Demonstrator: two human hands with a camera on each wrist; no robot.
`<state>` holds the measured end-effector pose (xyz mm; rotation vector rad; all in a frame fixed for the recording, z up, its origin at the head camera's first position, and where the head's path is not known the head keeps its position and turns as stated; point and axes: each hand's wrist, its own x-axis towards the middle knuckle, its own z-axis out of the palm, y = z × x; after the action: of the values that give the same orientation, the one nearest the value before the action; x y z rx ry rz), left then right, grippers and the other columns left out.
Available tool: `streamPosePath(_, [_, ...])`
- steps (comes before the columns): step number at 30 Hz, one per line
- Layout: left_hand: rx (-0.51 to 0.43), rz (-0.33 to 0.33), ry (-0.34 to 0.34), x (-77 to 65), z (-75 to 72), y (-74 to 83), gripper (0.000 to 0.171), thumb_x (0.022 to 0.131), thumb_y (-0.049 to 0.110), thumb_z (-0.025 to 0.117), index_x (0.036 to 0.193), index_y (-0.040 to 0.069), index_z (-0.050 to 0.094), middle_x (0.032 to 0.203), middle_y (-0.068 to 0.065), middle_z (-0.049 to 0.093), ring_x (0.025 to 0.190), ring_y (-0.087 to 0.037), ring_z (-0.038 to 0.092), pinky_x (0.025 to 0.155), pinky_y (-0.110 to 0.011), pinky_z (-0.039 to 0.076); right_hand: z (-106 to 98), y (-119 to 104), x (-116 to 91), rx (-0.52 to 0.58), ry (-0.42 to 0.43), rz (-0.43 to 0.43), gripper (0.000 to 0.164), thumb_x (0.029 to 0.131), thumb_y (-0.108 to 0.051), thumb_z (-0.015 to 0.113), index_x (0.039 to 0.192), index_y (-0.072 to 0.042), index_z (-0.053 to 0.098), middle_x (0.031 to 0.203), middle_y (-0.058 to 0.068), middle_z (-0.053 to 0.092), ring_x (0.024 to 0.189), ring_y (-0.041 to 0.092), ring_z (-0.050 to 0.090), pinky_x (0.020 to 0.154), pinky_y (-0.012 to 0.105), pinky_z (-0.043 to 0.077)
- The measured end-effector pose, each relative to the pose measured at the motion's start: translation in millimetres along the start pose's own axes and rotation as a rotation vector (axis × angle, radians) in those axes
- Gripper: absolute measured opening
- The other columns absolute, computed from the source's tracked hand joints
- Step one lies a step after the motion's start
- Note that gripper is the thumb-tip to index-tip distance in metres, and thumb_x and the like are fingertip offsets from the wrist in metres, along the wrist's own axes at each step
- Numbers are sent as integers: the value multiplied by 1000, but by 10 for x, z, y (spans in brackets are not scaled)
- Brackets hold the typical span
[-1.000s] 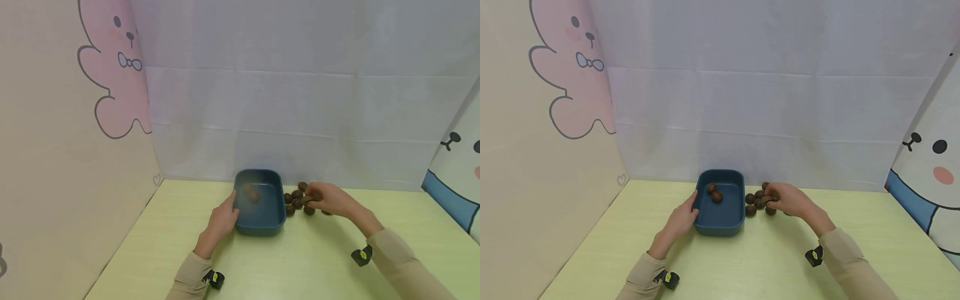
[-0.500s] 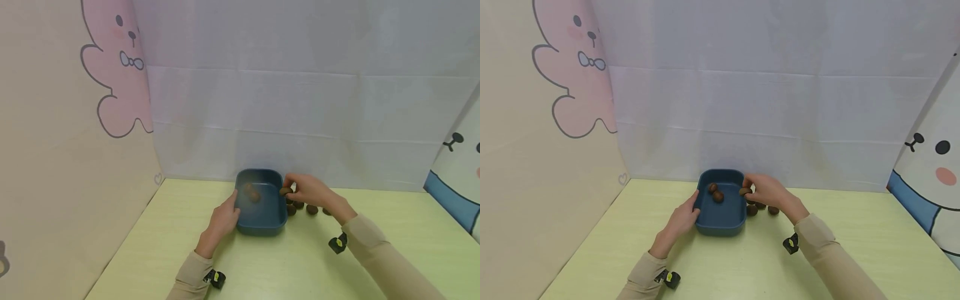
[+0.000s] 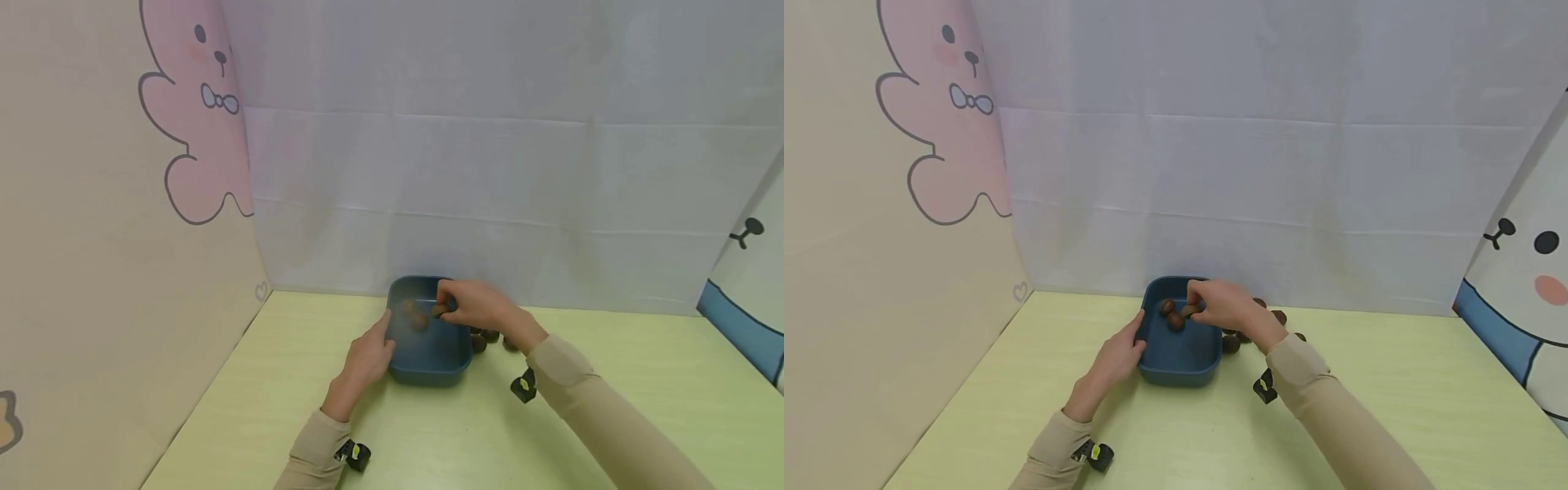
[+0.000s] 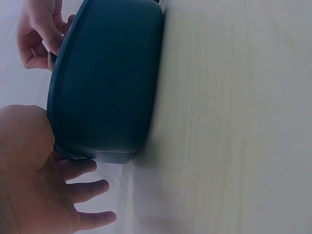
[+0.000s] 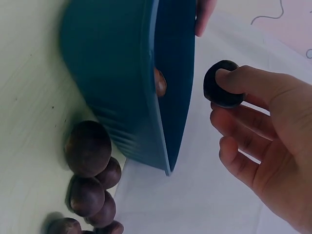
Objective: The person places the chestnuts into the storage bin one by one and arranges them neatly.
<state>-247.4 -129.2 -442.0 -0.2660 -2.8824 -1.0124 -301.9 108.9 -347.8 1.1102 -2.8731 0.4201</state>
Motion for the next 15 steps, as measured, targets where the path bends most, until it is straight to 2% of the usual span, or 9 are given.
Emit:
streamPosePath(8, [-10,-22,-10,4,-11,-9,61,100,17,46,158,9,28,139,-9,59,50,-11,37,51,-27,36,121,-74,299,-35,-79,-23,18,90,-23,73,102,-20,60,96,-5,65,75,9,56,68,30,48])
streamPosePath(15, [-14,-40,-18,9,-9,13,62,99,16,46,158,10,28,119,-10,65,50,-12,36,51,-28,35,252,-126,546,-20,-175,7,19,87,-21,76,96,-21,60,93,-7,64,79,10,59,71,32,50])
